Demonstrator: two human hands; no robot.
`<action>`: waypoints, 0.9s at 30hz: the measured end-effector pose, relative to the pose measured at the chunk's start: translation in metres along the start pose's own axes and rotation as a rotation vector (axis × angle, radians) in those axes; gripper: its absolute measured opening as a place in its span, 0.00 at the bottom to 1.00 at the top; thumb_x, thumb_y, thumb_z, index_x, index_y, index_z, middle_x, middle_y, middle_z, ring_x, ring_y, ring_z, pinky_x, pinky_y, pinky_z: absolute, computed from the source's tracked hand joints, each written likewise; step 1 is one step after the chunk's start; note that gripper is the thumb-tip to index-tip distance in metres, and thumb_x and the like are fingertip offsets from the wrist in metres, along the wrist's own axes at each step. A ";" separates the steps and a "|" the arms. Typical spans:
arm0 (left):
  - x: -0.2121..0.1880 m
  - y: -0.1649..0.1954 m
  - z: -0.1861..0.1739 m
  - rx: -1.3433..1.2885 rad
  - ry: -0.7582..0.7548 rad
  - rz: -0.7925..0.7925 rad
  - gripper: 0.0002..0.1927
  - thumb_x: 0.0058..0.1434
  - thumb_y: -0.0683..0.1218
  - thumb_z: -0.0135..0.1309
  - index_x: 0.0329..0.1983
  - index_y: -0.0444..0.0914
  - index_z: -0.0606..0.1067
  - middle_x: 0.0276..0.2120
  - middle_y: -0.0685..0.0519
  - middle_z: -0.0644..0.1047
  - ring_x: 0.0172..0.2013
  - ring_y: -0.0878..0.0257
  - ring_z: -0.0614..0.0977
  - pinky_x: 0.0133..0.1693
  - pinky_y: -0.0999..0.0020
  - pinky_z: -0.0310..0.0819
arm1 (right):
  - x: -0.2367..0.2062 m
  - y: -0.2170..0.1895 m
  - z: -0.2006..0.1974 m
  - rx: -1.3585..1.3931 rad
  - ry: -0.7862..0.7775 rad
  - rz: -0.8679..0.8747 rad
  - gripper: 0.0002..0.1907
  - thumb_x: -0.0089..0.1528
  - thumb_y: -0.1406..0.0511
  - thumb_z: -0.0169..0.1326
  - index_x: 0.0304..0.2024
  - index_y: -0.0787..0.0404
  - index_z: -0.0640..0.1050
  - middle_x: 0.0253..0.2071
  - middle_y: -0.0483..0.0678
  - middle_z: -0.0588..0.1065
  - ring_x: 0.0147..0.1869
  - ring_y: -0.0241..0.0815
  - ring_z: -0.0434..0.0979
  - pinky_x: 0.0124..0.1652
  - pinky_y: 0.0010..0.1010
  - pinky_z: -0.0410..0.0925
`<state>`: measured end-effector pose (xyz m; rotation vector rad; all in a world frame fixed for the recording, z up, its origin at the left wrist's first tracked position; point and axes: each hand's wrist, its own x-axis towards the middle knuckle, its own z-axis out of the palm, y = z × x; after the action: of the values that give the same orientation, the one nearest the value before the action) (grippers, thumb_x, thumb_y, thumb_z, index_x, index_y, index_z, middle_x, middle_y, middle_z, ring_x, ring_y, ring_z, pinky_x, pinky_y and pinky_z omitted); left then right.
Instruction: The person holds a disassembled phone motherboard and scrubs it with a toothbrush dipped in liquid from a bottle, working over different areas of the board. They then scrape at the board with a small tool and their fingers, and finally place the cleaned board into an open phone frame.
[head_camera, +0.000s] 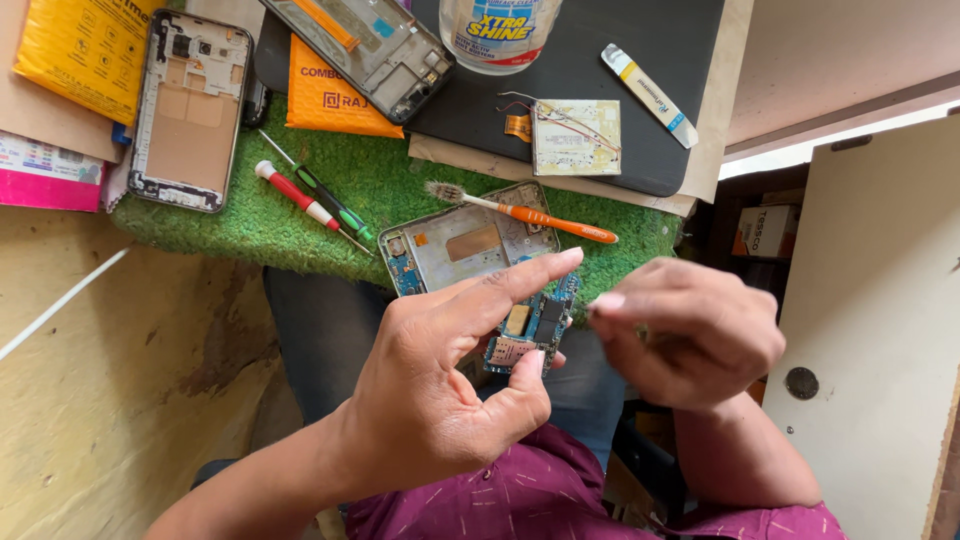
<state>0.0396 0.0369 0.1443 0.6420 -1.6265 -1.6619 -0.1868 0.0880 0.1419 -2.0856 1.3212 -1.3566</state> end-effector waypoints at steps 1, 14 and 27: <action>0.000 0.000 -0.001 0.017 0.002 0.005 0.31 0.58 0.35 0.54 0.69 0.35 0.71 0.44 0.47 0.83 0.39 0.66 0.89 0.43 0.75 0.84 | 0.000 0.000 0.001 0.005 -0.019 -0.030 0.10 0.55 0.78 0.62 0.38 0.69 0.78 0.29 0.51 0.77 0.30 0.39 0.80 0.33 0.27 0.74; 0.000 0.000 -0.001 0.120 0.043 0.058 0.32 0.57 0.36 0.56 0.68 0.36 0.71 0.45 0.46 0.83 0.35 0.65 0.83 0.42 0.74 0.80 | -0.002 0.001 -0.001 0.026 -0.049 -0.046 0.12 0.55 0.78 0.64 0.41 0.70 0.79 0.29 0.51 0.77 0.30 0.40 0.80 0.32 0.27 0.74; 0.000 0.000 -0.002 0.130 0.038 0.106 0.33 0.57 0.35 0.55 0.68 0.36 0.70 0.46 0.45 0.82 0.39 0.61 0.84 0.45 0.71 0.80 | 0.002 0.001 0.005 -0.012 -0.104 -0.183 0.11 0.55 0.78 0.64 0.39 0.70 0.79 0.26 0.50 0.75 0.29 0.41 0.79 0.31 0.29 0.74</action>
<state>0.0410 0.0355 0.1444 0.6360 -1.7214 -1.4692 -0.1828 0.0848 0.1398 -2.2993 1.1234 -1.2921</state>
